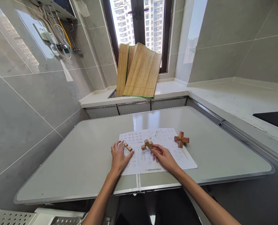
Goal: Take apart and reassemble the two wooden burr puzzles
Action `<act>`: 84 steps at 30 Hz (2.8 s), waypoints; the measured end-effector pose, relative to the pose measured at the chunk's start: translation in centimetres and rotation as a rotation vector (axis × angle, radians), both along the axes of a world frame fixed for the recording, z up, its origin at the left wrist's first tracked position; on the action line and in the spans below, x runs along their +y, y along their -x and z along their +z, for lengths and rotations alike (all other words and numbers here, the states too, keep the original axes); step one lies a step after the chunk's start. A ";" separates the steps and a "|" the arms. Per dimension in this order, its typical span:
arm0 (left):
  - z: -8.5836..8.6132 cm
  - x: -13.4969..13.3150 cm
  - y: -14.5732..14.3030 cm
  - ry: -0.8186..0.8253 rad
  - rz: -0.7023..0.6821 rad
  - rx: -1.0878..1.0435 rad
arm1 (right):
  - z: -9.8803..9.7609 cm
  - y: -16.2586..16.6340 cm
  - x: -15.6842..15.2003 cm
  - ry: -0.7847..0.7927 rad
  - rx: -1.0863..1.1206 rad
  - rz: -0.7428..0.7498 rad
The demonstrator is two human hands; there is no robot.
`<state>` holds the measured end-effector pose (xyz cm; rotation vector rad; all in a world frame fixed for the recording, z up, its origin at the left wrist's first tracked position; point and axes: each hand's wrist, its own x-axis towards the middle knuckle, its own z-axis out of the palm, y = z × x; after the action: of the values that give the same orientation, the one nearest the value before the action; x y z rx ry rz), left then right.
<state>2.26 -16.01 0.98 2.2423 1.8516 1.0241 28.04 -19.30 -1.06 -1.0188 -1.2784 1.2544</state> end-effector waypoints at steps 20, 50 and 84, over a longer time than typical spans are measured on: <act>3.0 -4.9 -1.8 0.178 -0.222 -0.294 | 3.5 2.7 -0.4 0.011 0.018 0.412; 1.0 -2.3 2.1 -0.021 0.229 0.169 | 4.3 8.7 4.9 0.011 -1.061 -0.058; 0.5 1.9 0.5 -0.069 -0.047 0.038 | -2.3 -11.3 -5.8 0.073 -0.325 -0.186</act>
<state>1.77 -14.08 1.49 2.3485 1.7951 1.0612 39.35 -25.10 -3.31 -1.4037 -1.3522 1.0267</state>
